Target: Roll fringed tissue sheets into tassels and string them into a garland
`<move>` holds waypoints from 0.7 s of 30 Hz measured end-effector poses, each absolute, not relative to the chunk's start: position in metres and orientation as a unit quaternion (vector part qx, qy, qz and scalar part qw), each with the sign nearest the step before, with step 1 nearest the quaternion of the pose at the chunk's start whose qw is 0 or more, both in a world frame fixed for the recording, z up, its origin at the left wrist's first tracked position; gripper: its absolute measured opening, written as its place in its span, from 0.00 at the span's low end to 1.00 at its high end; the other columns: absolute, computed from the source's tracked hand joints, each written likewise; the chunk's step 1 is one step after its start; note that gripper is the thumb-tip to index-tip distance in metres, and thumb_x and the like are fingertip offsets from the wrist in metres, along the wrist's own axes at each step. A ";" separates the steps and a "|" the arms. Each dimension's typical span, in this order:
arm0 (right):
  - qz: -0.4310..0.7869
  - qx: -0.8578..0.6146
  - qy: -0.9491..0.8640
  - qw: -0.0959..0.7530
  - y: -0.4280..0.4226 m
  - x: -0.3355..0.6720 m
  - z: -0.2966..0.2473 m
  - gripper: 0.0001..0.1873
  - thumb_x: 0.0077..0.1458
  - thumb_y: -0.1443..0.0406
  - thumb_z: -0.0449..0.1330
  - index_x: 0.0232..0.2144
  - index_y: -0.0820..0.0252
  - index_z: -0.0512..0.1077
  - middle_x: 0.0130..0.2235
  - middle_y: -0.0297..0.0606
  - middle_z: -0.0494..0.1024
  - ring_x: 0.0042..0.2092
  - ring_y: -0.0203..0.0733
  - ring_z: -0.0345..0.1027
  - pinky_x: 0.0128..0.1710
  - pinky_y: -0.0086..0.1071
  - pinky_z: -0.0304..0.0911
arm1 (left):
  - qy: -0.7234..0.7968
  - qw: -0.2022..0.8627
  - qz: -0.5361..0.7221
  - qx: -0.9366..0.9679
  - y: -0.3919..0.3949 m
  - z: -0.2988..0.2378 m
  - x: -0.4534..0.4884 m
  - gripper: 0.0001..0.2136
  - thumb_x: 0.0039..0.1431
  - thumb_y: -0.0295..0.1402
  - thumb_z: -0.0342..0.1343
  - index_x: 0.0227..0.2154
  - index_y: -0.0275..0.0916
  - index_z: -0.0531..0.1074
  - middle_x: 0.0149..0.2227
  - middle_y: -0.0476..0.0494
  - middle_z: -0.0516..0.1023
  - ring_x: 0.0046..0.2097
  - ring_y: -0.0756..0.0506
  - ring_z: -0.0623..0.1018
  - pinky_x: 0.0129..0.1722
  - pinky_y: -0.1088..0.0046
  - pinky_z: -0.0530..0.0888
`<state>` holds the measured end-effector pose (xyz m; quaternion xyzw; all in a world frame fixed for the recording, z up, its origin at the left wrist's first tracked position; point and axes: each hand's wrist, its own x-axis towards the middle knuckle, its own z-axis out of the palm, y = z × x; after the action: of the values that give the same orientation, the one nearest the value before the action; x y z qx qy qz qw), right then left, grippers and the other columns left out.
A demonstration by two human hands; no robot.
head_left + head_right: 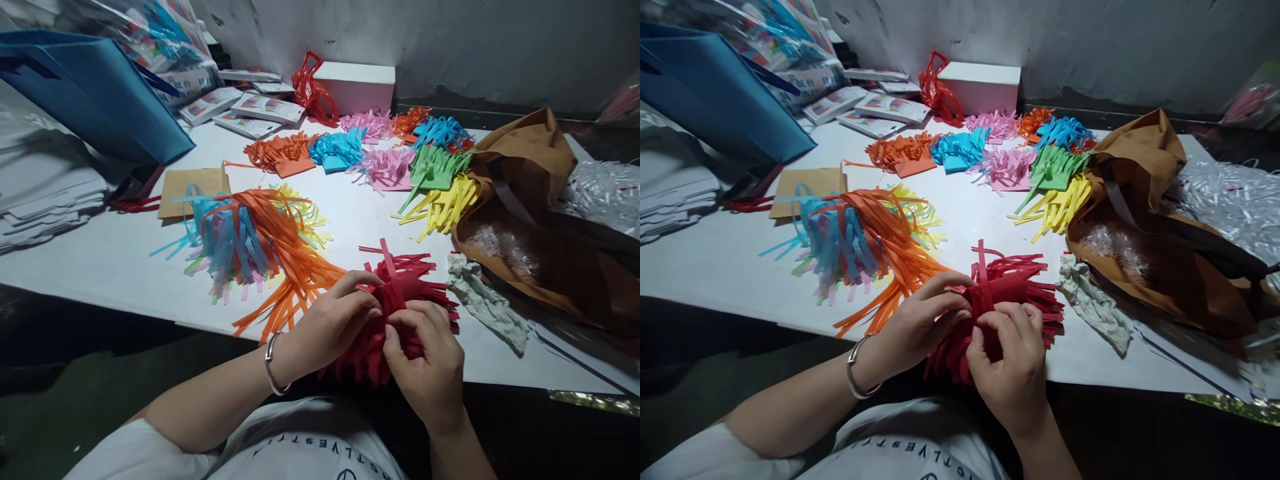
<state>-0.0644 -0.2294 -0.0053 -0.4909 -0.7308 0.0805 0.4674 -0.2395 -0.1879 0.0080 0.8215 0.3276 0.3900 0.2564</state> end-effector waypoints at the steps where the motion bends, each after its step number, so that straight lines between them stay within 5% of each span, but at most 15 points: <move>1: 0.061 -0.492 -0.735 0.463 -0.230 -0.066 -0.007 0.04 0.59 0.69 0.60 0.37 0.58 0.68 0.37 0.37 0.73 0.43 0.43 0.67 0.47 0.42 0.62 | 0.328 0.258 0.389 0.821 -0.188 0.008 -0.239 0.06 0.66 0.22 0.51 0.37 0.37 0.70 0.48 0.37 0.72 0.47 0.47 0.76 0.44 0.71 0.77; 12: -0.063 -0.542 -0.699 0.463 -0.221 -0.051 0.000 0.08 0.57 0.73 0.59 0.34 0.57 0.66 0.34 0.37 0.73 0.40 0.44 0.70 0.47 0.44 0.65 | 0.314 0.247 0.361 0.843 -0.189 0.005 -0.241 0.06 0.68 0.21 0.48 0.39 0.37 0.67 0.49 0.37 0.70 0.48 0.47 0.75 0.45 0.72 0.77; 17: -0.036 -0.487 -0.755 0.438 -0.218 -0.053 0.004 0.23 0.57 0.72 0.59 0.55 0.65 0.64 0.53 0.53 0.73 0.56 0.53 0.67 0.58 0.55 0.60 | 0.282 0.241 0.358 0.857 -0.188 0.005 -0.242 0.07 0.68 0.21 0.47 0.41 0.37 0.67 0.50 0.37 0.69 0.47 0.48 0.76 0.46 0.72 0.77; 21: 0.070 -0.500 -0.759 0.410 -0.210 -0.047 0.001 0.16 0.61 0.73 0.53 0.49 0.59 0.72 0.45 0.38 0.81 0.46 0.41 0.76 0.52 0.37 0.69 | 0.261 0.217 0.342 0.876 -0.184 0.005 -0.246 0.07 0.69 0.22 0.46 0.42 0.37 0.68 0.50 0.36 0.70 0.48 0.47 0.76 0.46 0.71 0.77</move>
<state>-0.0469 -0.2101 0.0008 -0.5000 -0.7593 0.0704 0.4104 -0.2456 -0.1839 0.0052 0.8762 0.2607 0.3425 0.2168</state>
